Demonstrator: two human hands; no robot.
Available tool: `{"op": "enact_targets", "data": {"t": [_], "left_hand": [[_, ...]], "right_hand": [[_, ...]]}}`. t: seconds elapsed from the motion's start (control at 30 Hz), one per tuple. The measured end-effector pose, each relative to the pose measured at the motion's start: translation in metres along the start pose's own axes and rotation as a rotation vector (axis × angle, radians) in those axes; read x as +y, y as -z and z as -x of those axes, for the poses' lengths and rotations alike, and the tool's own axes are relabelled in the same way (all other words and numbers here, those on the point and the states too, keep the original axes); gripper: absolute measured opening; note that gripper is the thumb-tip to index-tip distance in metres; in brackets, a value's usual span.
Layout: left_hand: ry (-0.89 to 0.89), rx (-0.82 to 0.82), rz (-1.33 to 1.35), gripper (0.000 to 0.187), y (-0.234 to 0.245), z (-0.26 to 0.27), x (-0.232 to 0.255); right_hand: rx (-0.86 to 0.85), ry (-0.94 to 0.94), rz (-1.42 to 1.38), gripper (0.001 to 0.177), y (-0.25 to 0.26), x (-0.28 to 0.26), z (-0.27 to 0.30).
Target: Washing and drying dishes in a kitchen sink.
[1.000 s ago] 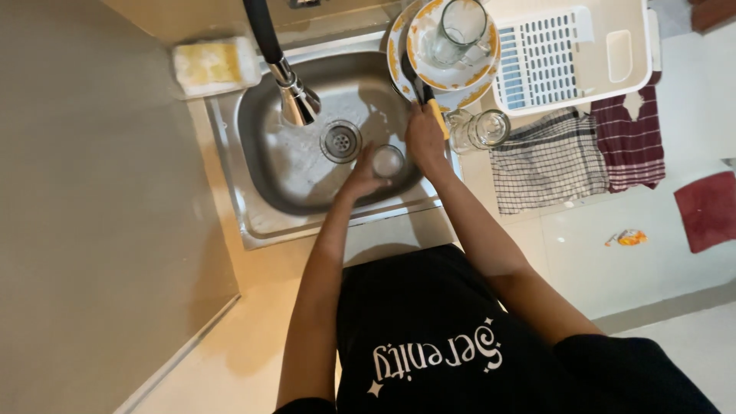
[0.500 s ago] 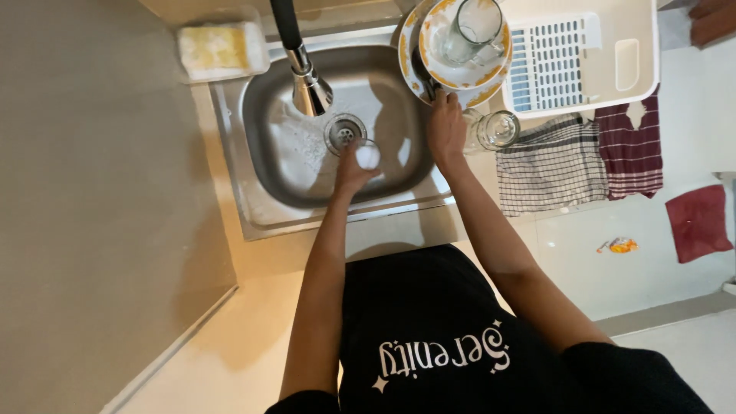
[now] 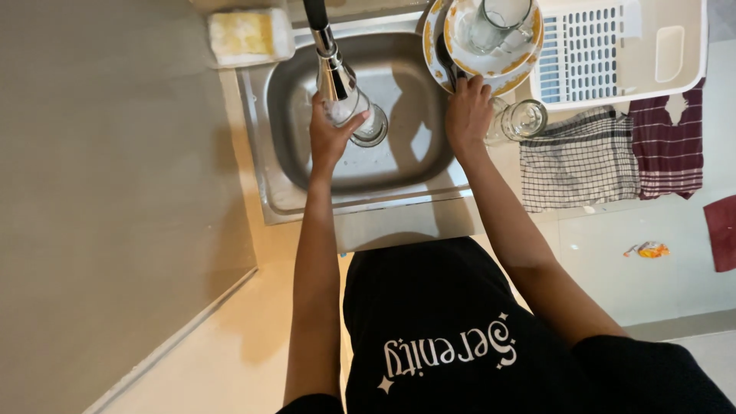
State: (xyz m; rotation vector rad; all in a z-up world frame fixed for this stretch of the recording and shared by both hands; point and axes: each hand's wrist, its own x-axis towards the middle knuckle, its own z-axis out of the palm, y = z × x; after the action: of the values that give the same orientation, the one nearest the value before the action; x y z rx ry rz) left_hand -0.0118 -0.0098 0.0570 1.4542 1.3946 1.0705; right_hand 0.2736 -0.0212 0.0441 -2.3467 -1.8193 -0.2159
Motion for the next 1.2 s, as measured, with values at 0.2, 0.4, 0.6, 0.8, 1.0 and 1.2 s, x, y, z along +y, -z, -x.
{"op": "enact_targets", "data": {"t": [0.2,0.4,0.6,0.8,1.0,1.2], "left_hand": [[0.100,0.081,0.508,0.075,-0.016,-0.010,-0.029],[0.375,-0.043,0.833,0.074,-0.029,-0.014,-0.063],[0.609,-0.015,1.241,0.078,-0.029,-0.017,-0.085],[0.736,0.060,1.376,0.097,-0.019,-0.012,-0.098],[0.630,0.141,1.503,0.098,-0.020,-0.011,-0.092],[0.394,0.117,1.213,0.088,-0.038,-0.002,-0.070]], "right_hand": [[0.030,0.101,-0.287,0.026,0.046,-0.024,0.018],[-0.505,0.146,-1.195,0.064,0.034,-0.074,0.022],[-0.566,0.198,-1.233,0.089,0.046,-0.116,0.014],[-0.279,0.458,-0.840,0.074,0.028,-0.143,0.003],[-0.514,0.177,-1.163,0.067,0.016,-0.140,0.000],[-0.762,-0.259,-1.501,0.076,-0.038,-0.101,0.023]]}}
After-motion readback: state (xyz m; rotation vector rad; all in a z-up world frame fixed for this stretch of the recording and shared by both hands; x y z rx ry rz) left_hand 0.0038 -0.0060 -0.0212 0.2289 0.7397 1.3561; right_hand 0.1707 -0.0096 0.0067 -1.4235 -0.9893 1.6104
